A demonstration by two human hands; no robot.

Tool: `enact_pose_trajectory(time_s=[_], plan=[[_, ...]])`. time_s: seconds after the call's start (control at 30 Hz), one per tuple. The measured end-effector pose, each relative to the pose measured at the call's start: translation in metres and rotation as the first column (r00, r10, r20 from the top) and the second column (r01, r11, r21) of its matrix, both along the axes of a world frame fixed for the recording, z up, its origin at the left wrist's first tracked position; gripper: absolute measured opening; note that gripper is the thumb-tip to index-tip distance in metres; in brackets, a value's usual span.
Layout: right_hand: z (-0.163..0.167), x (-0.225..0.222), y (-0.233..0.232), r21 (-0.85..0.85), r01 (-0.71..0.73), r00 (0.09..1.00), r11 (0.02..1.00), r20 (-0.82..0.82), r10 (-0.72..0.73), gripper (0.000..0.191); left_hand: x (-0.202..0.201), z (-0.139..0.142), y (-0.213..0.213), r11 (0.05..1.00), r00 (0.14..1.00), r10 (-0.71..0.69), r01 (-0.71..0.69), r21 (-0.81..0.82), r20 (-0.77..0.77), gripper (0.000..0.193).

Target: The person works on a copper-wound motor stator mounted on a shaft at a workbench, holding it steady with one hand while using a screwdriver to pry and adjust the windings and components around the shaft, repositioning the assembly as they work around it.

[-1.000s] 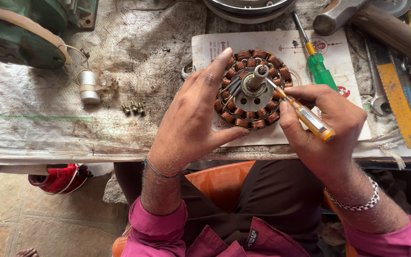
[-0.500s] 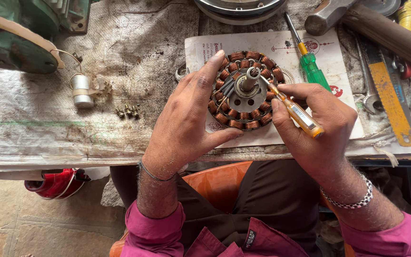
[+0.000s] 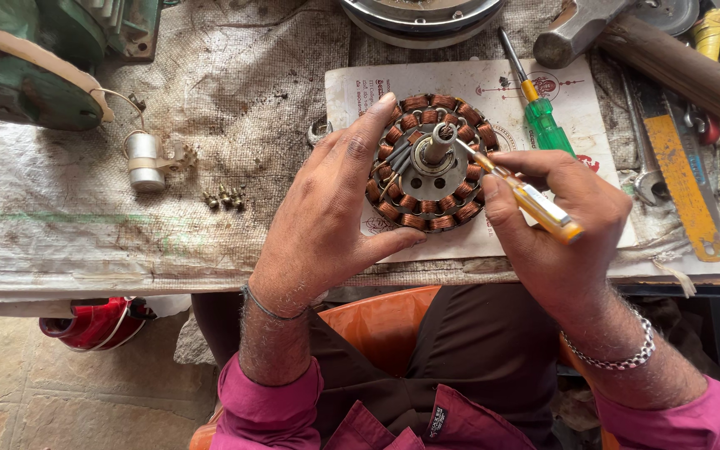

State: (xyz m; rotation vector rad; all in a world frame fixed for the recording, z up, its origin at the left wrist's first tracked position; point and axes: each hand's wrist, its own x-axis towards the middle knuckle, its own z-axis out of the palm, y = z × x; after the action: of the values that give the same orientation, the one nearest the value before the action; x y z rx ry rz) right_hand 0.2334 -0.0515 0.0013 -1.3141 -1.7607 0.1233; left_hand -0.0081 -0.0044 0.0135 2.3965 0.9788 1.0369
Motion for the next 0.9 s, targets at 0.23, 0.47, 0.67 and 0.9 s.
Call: enact_pose_trajectory(time_s=[0.23,0.47,0.67,0.9], plan=[[0.0064,-0.0027,0.0007,-0.019,-0.058,0.998,0.998,-0.023,0.058,0.019,0.0004,0.0025,-0.0013,1.000,1.000,-0.020,0.020,-0.016,0.017,0.118],[0.0060,-0.0023,0.0019,-0.020,-0.047,0.998,0.999,-0.032,0.046,0.019,-0.0013,0.0056,-0.0021,0.995,0.997,-0.048,0.053,-0.085,0.060,0.114],[0.0041,-0.0007,0.0014,-0.017,-0.033,0.999,0.999,-0.040,0.032,0.018,-0.0002,0.0062,-0.0010,0.996,0.998,-0.037,0.041,-0.077,0.051,0.113],[0.0053,-0.0016,0.0012,-0.035,-0.043,0.995,0.998,-0.089,0.040,0.017,0.0009,0.0068,-0.0007,0.996,0.998,-0.025,0.030,-0.090,0.054,0.112]])
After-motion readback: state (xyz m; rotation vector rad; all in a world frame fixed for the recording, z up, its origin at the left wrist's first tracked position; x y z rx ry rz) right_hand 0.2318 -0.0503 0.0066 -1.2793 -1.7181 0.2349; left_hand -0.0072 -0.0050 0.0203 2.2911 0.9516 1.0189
